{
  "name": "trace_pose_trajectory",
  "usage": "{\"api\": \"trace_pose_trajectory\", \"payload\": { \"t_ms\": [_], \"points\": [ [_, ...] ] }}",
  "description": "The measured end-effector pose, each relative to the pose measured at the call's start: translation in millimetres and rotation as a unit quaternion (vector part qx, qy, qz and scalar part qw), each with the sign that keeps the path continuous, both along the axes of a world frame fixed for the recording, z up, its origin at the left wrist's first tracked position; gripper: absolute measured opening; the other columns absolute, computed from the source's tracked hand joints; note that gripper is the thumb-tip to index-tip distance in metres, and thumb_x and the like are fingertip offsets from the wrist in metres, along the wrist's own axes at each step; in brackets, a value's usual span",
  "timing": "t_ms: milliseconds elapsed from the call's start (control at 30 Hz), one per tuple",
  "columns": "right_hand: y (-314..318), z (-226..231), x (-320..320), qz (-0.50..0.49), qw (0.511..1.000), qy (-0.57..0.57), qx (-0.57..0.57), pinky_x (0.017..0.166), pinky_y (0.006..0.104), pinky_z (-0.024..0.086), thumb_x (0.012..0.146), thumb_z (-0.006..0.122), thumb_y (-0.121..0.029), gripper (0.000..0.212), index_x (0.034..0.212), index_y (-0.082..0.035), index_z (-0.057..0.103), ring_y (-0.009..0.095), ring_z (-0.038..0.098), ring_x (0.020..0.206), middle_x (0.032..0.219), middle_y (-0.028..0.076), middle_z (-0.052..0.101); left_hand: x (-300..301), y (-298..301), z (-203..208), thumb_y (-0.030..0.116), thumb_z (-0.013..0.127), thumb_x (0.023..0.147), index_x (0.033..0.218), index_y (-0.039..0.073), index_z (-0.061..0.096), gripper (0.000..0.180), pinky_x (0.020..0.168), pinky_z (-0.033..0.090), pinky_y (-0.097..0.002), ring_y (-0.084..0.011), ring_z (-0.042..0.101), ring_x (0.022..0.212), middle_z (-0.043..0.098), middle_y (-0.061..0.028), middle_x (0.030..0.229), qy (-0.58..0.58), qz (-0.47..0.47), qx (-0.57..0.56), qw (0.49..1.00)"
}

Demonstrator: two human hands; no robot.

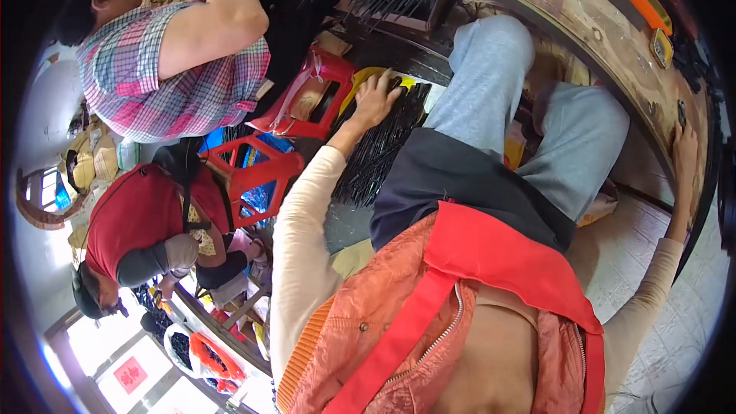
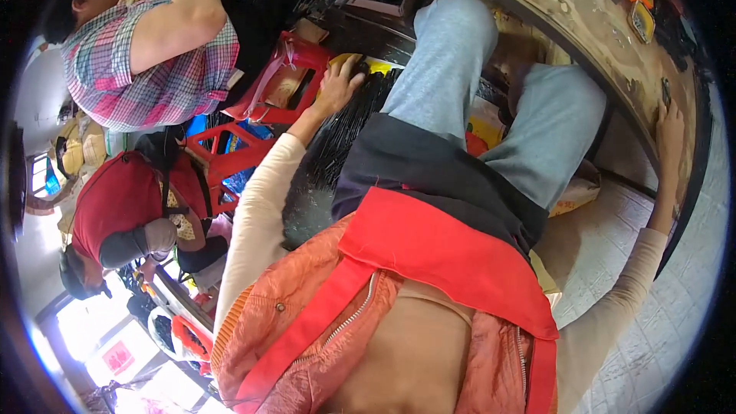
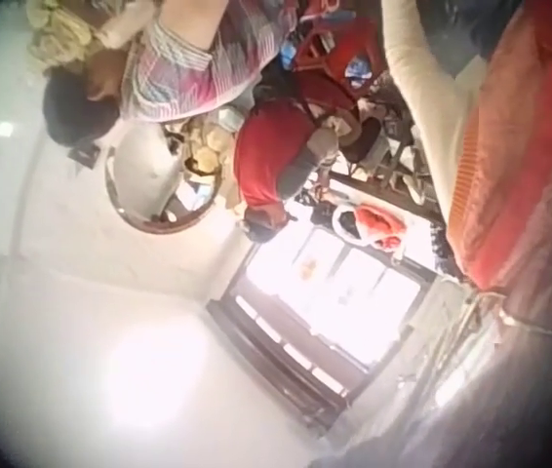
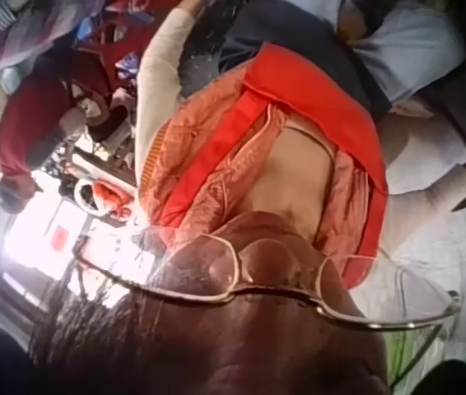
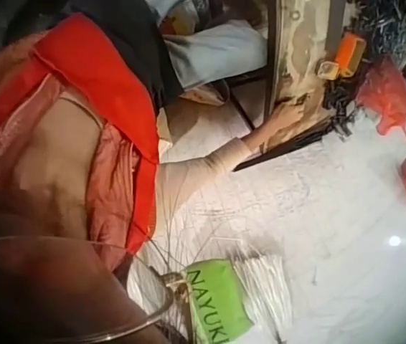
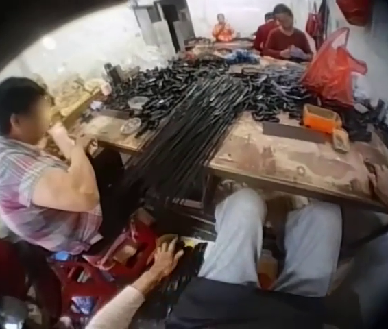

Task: Bundling black rods into plastic clips and trimming them with pliers.

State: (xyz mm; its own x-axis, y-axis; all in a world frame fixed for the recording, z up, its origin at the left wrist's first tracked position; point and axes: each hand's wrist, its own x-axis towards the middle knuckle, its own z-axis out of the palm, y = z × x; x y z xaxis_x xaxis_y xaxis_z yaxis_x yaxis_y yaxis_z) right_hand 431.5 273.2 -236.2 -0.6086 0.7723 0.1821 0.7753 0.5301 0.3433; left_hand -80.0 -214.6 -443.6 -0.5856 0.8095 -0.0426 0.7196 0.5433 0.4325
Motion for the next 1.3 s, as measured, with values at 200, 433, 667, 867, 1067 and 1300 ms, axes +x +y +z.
{"api": "trace_pose_trajectory", "payload": {
  "t_ms": [200,433,667,867,1067,1300],
  "points": [
    [67,-33,61,0.162,0.985,-0.033,0.042,0.098,0.0443,0.041,0.101,0.041,-0.027,0.042,0.131,0.002,0.049,0.042,0.053,0.112,0.122,0.026,0.057,-13,-5,-10,0.047,0.063,0.085,0.127,0.010,0.055,0.056,0.091,0.047,-0.0525,-0.0396,0.056,0.114,0.054,-0.0225,0.128,-0.180,-0.214,-0.431,0.858],
    [-48,45,-37,-0.111,0.963,-0.176,-0.173,0.087,0.0398,0.045,0.096,0.047,-0.018,0.026,0.112,-0.002,0.060,0.030,0.058,0.101,0.108,0.018,0.062,98,116,186,0.004,0.058,0.077,0.099,0.004,0.056,0.022,0.073,0.045,-0.0418,-0.0308,0.057,0.082,0.056,-0.0125,0.086,0.240,-0.321,0.093,0.912],
    [-35,0,69,-0.017,0.918,0.395,0.009,0.085,0.0412,0.046,0.082,0.060,-0.012,0.013,0.089,-0.003,0.066,0.034,0.058,0.095,0.095,0.015,0.063,205,162,185,0.009,0.063,0.082,0.114,0.009,0.062,0.032,0.073,0.048,-0.0418,-0.0320,0.060,0.085,0.062,-0.0125,0.095,0.018,-0.524,0.100,0.845],
    [-8,18,182,-0.096,0.959,0.195,0.183,0.079,0.0406,0.047,0.075,0.064,-0.012,0.014,0.088,-0.005,0.061,0.031,0.052,0.092,0.089,0.012,0.054,230,176,176,0.013,0.061,0.085,0.114,0.009,0.063,0.029,0.074,0.049,-0.0420,-0.0303,0.063,0.085,0.064,-0.0119,0.091,0.024,-0.567,0.013,0.823],
    [65,-8,193,-0.288,0.938,0.118,0.152,0.071,0.0432,0.054,0.076,0.065,-0.011,0.019,0.092,-0.004,0.059,0.036,0.063,0.086,0.090,0.015,0.063,237,190,176,0.017,0.062,0.086,0.106,0.007,0.062,0.022,0.069,0.050,-0.0413,-0.0294,0.064,0.080,0.064,-0.0112,0.086,0.014,-0.568,0.013,0.823],
    [81,4,188,-0.334,0.931,0.144,-0.019,0.071,0.0456,0.054,0.075,0.065,-0.017,0.019,0.086,-0.002,0.062,0.037,0.066,0.080,0.082,0.020,0.066,236,188,174,0.015,0.060,0.087,0.111,0.009,0.062,0.025,0.072,0.051,-0.0435,-0.0333,0.064,0.083,0.064,-0.0137,0.088,-0.003,-0.541,0.002,0.841]
  ]
}}
